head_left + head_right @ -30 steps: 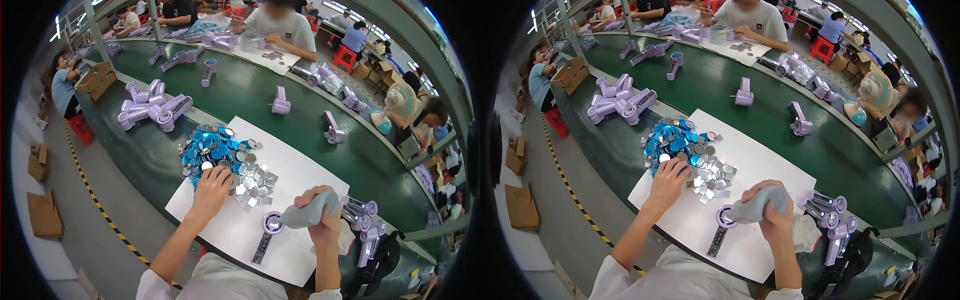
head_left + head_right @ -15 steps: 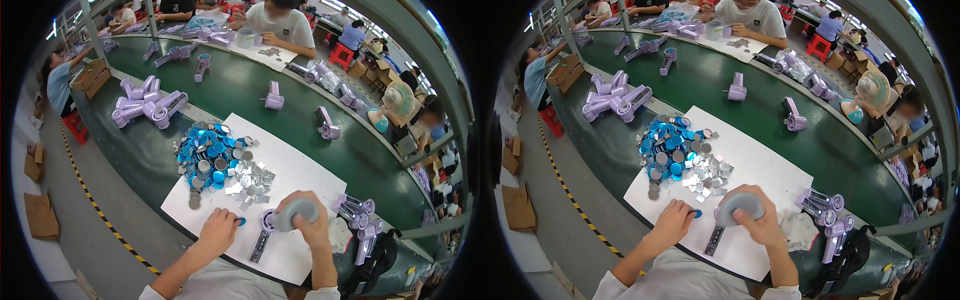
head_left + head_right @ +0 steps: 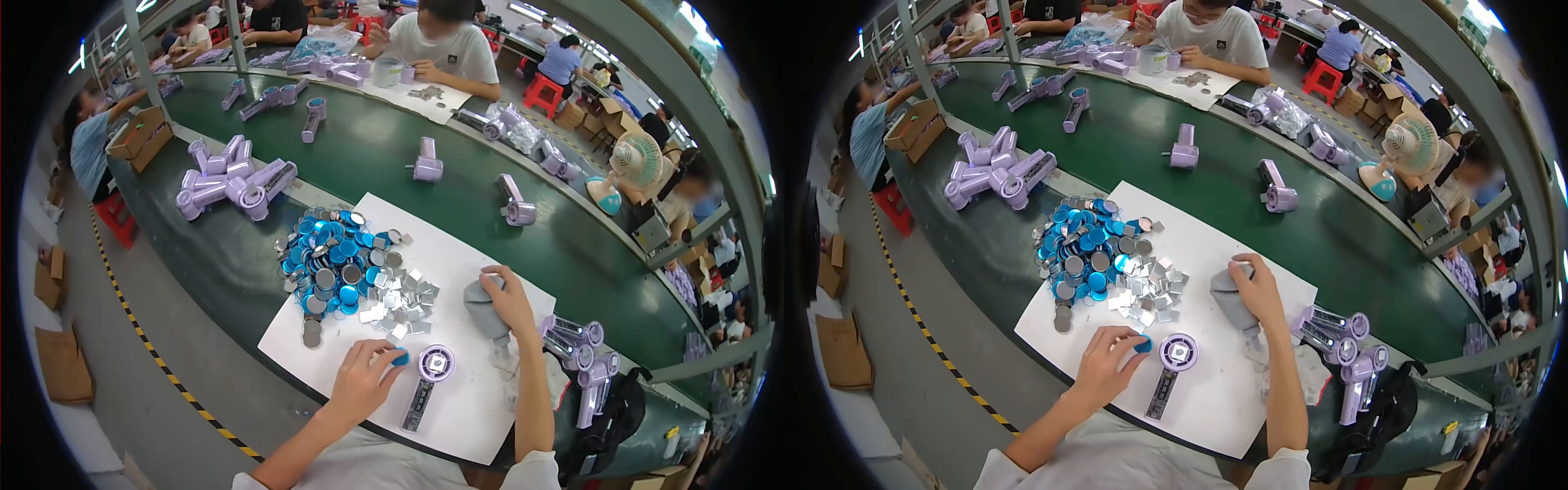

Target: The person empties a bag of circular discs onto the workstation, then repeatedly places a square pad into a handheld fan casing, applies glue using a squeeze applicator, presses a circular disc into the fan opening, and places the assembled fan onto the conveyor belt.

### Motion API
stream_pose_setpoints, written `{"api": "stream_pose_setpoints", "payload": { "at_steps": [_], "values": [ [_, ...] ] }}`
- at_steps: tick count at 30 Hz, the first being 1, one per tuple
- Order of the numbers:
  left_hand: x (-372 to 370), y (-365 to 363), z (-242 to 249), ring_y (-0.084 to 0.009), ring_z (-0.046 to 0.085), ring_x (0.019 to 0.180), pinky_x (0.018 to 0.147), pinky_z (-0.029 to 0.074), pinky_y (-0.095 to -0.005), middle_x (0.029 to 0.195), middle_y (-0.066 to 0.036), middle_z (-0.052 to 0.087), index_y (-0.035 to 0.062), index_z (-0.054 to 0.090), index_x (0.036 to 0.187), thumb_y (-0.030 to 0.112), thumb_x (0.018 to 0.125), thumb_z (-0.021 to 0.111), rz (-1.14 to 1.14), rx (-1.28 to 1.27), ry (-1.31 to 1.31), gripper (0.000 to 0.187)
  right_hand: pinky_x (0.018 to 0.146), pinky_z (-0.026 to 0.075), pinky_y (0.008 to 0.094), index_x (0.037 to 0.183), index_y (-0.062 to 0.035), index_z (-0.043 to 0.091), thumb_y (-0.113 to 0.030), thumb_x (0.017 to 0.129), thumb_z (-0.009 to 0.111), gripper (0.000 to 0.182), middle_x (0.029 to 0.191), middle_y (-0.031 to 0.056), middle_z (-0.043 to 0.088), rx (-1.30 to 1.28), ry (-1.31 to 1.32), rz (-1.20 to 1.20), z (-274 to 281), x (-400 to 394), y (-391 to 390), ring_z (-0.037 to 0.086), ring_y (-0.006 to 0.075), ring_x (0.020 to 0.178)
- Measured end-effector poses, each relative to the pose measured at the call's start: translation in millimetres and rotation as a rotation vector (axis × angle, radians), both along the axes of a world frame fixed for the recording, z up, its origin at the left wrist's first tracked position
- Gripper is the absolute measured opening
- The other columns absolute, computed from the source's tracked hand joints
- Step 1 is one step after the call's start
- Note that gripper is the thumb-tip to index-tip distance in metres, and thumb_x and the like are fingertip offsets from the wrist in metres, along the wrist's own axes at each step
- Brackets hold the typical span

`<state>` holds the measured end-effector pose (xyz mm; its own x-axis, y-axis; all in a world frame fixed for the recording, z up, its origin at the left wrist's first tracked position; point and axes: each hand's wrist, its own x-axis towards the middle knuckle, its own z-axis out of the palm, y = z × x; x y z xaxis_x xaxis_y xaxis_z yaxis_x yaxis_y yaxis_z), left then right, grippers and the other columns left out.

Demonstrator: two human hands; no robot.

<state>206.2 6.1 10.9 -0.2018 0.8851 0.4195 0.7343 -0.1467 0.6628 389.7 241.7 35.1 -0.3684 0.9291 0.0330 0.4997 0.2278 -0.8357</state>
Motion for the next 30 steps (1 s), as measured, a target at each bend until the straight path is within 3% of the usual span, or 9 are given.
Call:
{"api": "stream_pose_setpoints", "payload": {
  "at_steps": [1, 4, 7, 8, 11, 15, 23, 26, 30],
  "values": [
    [5.1, 1.4, 6.2, -0.0284, 0.059, 0.093, 0.08, 0.05, -0.0396, 0.103, -0.008, 0.061, 0.0088, 0.065, 0.103, 0.009, 0.077, 0.076, 0.013, 0.032, -0.052, 0.029, 0.081, 0.047, 0.0369, 0.111, -0.0013, 0.062, -0.024, 0.09, 0.067, 0.031, 0.089, 0.015, 0.064, 0.027, -0.024, 0.019, -9.3, 0.8, 4.7, 0.061, 0.0261, 0.089],
    [19.7, 9.6, 24.6, -0.028, 0.059, 0.095, 0.081, 0.051, -0.0391, 0.105, -0.009, 0.061, 0.0094, 0.066, 0.103, 0.008, 0.076, 0.076, -0.089, 0.108, -0.011, 0.029, 0.086, 0.044, 0.0406, 0.109, -0.0013, 0.063, -0.019, 0.089, 0.067, 0.027, 0.098, 0.016, 0.062, 0.617, -0.29, -0.002, -20.2, -0.1, 2.0, 0.057, 0.0325, 0.094],
    [32.0, 19.6, 26.2, -0.0283, 0.059, 0.098, 0.083, 0.051, -0.0384, 0.107, -0.009, 0.062, 0.0088, 0.067, 0.104, 0.009, 0.075, 0.076, -0.126, 0.096, 0.077, 0.031, 0.09, 0.042, 0.0423, 0.106, -0.0016, 0.063, -0.015, 0.088, 0.067, 0.023, 0.104, 0.0164, 0.06, 0.665, -0.117, -0.028, 22.0, -9.8, -34.1, 0.053, 0.0359, 0.102],
    [32.5, 22.4, 23.7, -0.0288, 0.057, 0.102, 0.086, 0.05, -0.0394, 0.105, -0.008, 0.062, 0.0076, 0.067, 0.104, 0.008, 0.074, 0.076, -0.128, 0.058, 0.112, 0.032, 0.079, 0.046, 0.0391, 0.106, -0.0008, 0.062, -0.01, 0.09, 0.065, 0.018, 0.101, 0.0157, 0.059, 0.624, -0.063, 0.006, 28.5, -6.6, -50.9, 0.058, 0.0309, 0.091],
    [29.5, 26.5, 28.1, -0.0298, 0.056, 0.105, 0.089, 0.048, -0.04, 0.112, -0.011, 0.059, 0.0046, 0.064, 0.111, 0.01, 0.077, 0.075, -0.152, -0.018, 0.035, 0.037, 0.061, 0.049, 0.0282, 0.114, 0.0009, 0.061, -0.009, 0.093, 0.063, 0.023, 0.103, 0.0143, 0.058, 0.075, -0.052, 0.073, 42.9, 3.4, -104.7, 0.062, 0.0193, 0.073],
    [38.5, 24.1, 29.4, -0.0333, 0.054, 0.108, 0.094, 0.046, -0.0411, 0.127, -0.019, 0.049, 0.0042, 0.055, 0.13, 0.017, 0.085, 0.073, -0.015, -0.205, -0.305, 0.049, 0.066, 0.055, 0.026, 0.131, 0.0002, 0.054, -0.012, 0.098, 0.058, 0.035, 0.118, 0.012, 0.053, -0.458, 0.185, 0.112, 3.1, 12.0, -143.5, 0.065, 0.0157, 0.082],
    [38.0, -2.2, 30.7, -0.0292, 0.053, 0.122, 0.098, 0.049, -0.0384, 0.139, -0.02, 0.042, 0.0057, 0.049, 0.14, 0.018, 0.092, 0.068, -0.1, -0.402, -0.719, 0.054, 0.099, 0.047, 0.0317, 0.143, -0.0011, 0.044, -0.008, 0.098, 0.056, 0.046, 0.139, 0.0118, 0.045, -0.498, 0.423, 0.207, -8.7, 13.6, -164.4, 0.05, 0.0209, 0.124],
    [37.4, -7.0, 24.2, -0.0253, 0.053, 0.122, 0.096, 0.051, -0.0358, 0.136, -0.018, 0.045, 0.0052, 0.05, 0.14, 0.014, 0.091, 0.069, -0.095, -0.332, -0.861, 0.053, 0.104, 0.043, 0.0336, 0.144, -0.0012, 0.043, -0.005, 0.097, 0.057, 0.049, 0.143, 0.0122, 0.043, -0.546, 0.515, 0.222, -3.6, 10.3, -170.9, 0.048, 0.0215, 0.127],
    [38.3, -11.9, 24.4, -0.0255, 0.056, 0.116, 0.093, 0.053, -0.0354, 0.135, -0.018, 0.046, 0.0045, 0.053, 0.136, 0.007, 0.085, 0.074, -0.094, -0.195, -0.793, 0.055, 0.106, 0.04, 0.0361, 0.143, 0.0012, 0.043, -0.005, 0.093, 0.062, 0.054, 0.145, 0.014, 0.042, -0.434, 0.495, 0.298, 4.7, 9.6, -170.6, 0.045, 0.0237, 0.13]
  ]
}}
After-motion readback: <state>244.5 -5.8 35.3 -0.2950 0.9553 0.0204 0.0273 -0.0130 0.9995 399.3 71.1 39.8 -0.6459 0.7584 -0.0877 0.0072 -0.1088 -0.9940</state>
